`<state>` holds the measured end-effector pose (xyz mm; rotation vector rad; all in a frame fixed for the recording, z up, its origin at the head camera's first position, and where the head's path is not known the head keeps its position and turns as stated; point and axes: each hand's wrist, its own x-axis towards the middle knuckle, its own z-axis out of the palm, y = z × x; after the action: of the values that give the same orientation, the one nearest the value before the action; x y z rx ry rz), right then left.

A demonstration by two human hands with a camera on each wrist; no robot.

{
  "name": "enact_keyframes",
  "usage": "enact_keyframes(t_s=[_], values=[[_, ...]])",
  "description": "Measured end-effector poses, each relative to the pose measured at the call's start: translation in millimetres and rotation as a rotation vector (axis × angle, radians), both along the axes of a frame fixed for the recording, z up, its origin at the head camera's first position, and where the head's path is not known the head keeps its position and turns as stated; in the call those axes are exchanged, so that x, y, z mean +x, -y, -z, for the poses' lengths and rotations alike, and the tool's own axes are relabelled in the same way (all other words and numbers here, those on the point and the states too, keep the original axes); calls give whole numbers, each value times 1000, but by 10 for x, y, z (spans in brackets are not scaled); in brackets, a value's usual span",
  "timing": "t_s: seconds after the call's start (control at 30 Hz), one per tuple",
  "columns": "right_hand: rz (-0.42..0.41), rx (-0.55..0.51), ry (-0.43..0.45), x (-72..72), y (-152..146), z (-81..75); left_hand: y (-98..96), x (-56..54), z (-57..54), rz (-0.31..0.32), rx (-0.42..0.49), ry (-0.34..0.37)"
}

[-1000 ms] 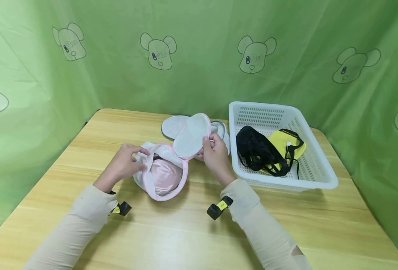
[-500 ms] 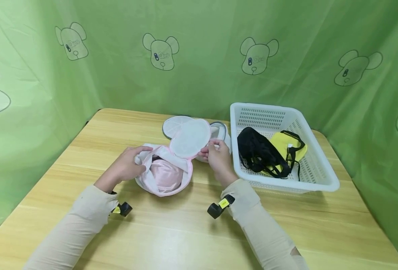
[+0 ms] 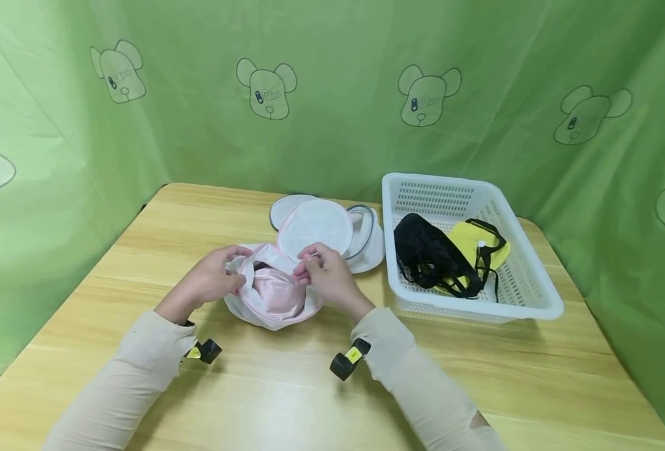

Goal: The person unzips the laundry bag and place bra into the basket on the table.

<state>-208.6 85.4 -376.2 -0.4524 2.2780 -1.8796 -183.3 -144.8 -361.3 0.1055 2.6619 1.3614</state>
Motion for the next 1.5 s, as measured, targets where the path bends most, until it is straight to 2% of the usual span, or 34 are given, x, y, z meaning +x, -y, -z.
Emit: enact_keyframes(t_s=[0.07,0.17,0.3,0.43,0.5,0.57,0.67,0.77,0.87,0.93,1.03,1.17,1.27,1.37,1.5], values=[[-80,88,-68,35,53,48,-17,-1,-4,1,10,6],[-156,264,-205,66,113,119,-35,1,-1,8,44,29],[-198,454,-366,71,175,187,-44,4,16,82,97,80],[-222,604,-503,62,234,247,-44,9,25,170,93,103],[-238,675,-598,58,268,289,-47,11,20,189,81,91],[-261,752,-697,56,314,327,-48,6,12,193,62,43],[-296,900,-779,69,392,370,-49,-10,-1,132,17,-54],[-335,1069,-780,102,483,368,-33,-37,2,18,-57,-140],[-347,1169,-731,137,558,341,-14,-59,25,-69,-108,-147],[-341,1218,-726,143,588,351,-11,-75,72,-64,-128,-122],[-331,1275,-752,142,600,389,-28,-82,165,-24,-146,-91],[-373,1283,-670,108,556,388,-54,-74,236,6,-154,-87],[-423,1269,-563,50,517,348,-58,-66,218,2,-138,-77],[-466,1270,-531,-17,500,322,-51,-61,204,-7,-123,-61],[-505,1220,-494,-82,477,278,-33,-42,212,-21,-96,-32]])
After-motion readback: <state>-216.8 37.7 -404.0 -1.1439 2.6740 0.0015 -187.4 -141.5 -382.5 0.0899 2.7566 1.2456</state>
